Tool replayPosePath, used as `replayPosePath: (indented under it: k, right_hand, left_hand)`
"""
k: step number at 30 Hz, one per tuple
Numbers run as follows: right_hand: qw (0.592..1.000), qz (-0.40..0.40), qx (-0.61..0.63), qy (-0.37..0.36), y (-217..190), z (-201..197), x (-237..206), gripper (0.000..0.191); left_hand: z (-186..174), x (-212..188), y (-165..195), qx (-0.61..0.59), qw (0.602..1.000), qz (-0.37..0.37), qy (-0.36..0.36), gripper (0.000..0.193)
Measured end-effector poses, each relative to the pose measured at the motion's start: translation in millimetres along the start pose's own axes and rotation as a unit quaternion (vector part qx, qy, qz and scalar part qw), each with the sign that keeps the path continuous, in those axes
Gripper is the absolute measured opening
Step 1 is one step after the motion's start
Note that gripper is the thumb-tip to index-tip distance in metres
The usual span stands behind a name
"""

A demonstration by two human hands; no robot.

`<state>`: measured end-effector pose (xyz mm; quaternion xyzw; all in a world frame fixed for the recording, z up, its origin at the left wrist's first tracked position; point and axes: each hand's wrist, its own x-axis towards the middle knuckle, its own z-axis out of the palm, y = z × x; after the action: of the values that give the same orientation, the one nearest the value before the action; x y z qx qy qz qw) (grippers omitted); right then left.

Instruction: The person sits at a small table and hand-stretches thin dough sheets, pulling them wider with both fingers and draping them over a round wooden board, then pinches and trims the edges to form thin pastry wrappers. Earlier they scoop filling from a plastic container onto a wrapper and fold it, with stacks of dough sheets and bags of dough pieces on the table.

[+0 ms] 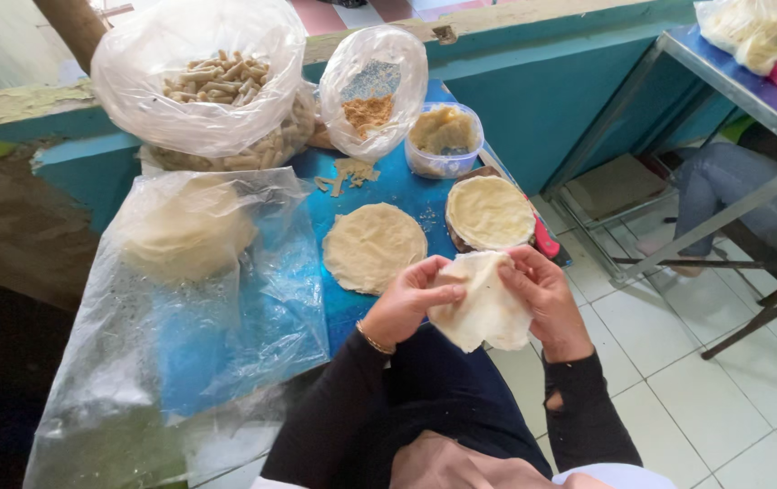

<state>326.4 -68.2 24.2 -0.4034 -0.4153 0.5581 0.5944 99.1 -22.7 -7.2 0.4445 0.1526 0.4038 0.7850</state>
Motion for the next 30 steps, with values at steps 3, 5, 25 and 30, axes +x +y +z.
replayPosePath:
  k: [3, 5, 25, 30]
  right_hand:
    - [0.993, -0.048, -0.094, 0.047, -2, -8, -7, 0.017]
    - [0.984, -0.08, -0.144, 0.069, -3, -16, -7, 0.018]
    - [0.923, -0.142, -0.351, 0.07, -14, -55, 164, 0.015]
    - [0.914, -0.12, -0.376, 0.088, 10, -72, 179, 0.016]
  left_hand:
    - [14, -3, -9, 0.051, 0.996, 0.043, 0.062, 0.022]
    - [18, -1, -10, 0.109, 0.988, 0.063, 0.093, 0.02]
    - [-36, 166, 3, 0.5, 0.809, 0.14, 0.277, 0.02]
    - [-46, 159, -7, 0.498, 0.809, 0.152, 0.272, 0.045]
